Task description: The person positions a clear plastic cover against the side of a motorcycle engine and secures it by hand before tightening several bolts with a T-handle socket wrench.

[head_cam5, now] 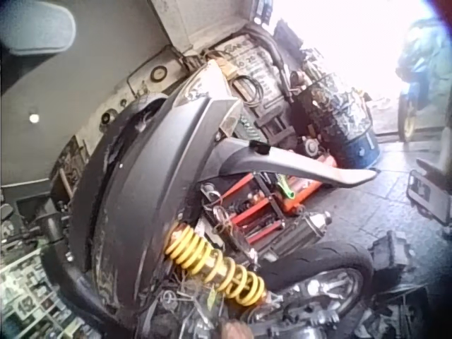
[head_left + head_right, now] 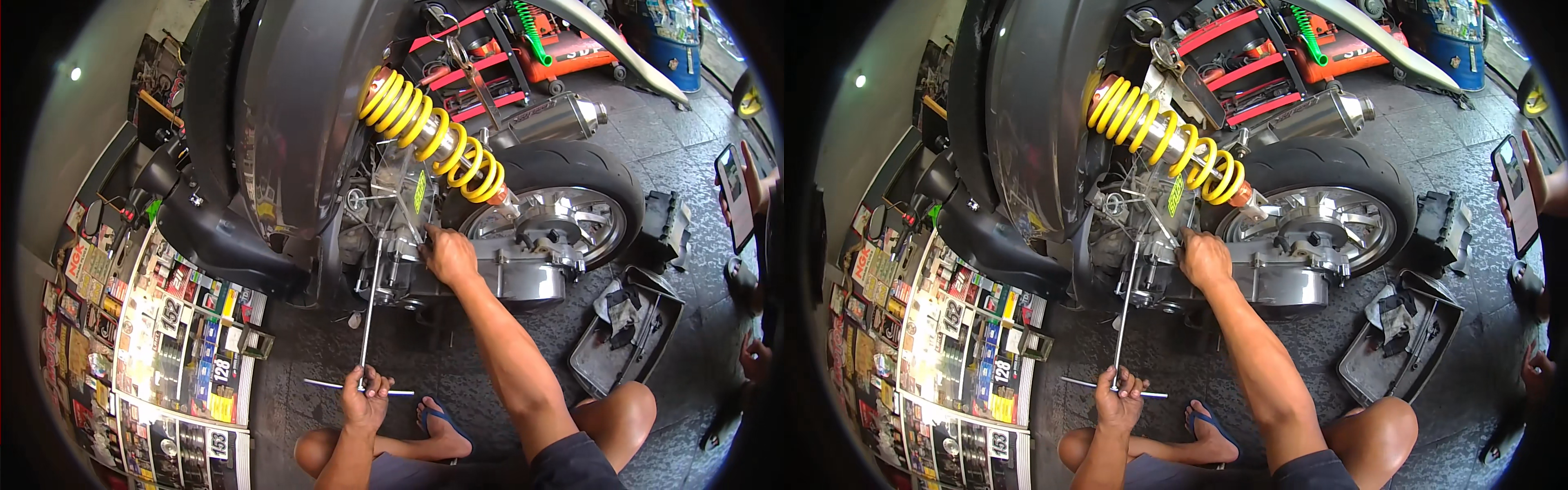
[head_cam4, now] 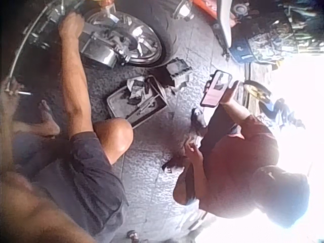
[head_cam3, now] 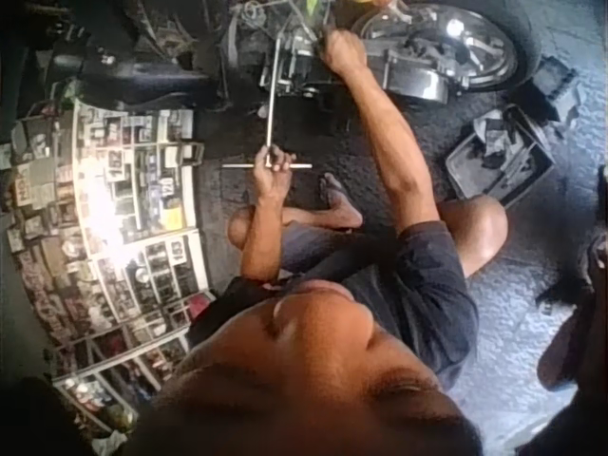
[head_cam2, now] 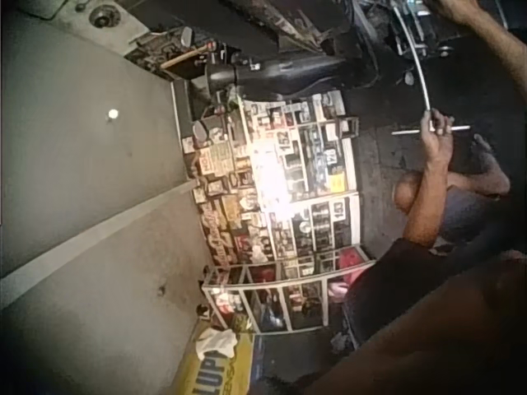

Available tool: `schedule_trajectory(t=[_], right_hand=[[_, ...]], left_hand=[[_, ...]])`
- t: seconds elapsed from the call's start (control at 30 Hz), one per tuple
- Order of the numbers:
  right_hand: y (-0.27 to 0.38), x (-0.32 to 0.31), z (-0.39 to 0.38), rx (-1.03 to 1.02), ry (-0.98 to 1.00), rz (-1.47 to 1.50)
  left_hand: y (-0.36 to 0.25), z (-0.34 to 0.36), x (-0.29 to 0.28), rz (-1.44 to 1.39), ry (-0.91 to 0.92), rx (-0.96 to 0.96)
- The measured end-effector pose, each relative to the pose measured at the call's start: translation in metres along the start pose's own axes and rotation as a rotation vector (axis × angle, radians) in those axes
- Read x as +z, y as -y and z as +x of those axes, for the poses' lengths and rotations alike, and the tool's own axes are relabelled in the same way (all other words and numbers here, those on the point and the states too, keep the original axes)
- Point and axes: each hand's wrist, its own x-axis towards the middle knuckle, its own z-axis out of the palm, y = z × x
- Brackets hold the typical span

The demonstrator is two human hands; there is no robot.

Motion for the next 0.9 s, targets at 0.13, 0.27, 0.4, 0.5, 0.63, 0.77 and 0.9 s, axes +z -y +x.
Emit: schedule_trajectory(t=[0.13, 0.27, 0.4, 0.5, 0.63, 0.77, 0.9], right_hand=[[0.000, 0.003, 0.001, 0.005, 0.006, -0.006], [0.000, 0.005, 0.002, 0.010, -0.003, 0.009], [-0.003, 0.006, 0.004, 0.018, 0.034, 0.020], [-0.007, 0.009, 0.004, -0.012, 0.005, 0.014], [-0.006, 0.008, 0.004, -0.002, 0.017, 0.007], [-0.003, 0.004, 0.003, 0.008, 0.023, 0.011], [0.000, 0.004, 0.002, 0.002, 0.031, -0.004]], left_hand=[[0.000, 0.001, -0.003, -0.016, 0.018, -0.004], [0.002, 0.002, -0.004, -0.035, 0.010, -0.011], [-0.001, 0.002, -0.003, 0.009, 0.015, -0.012], [-0.002, 0.003, -0.005, 0.032, 0.007, -0.008], [-0.006, 0.005, -0.002, 0.230, -0.135, 0.170], [-0.011, 0.006, -0.001, 0.530, -0.152, 0.378], [-0.020, 0.008, -0.008, 0.856, -0.251, 0.423]])
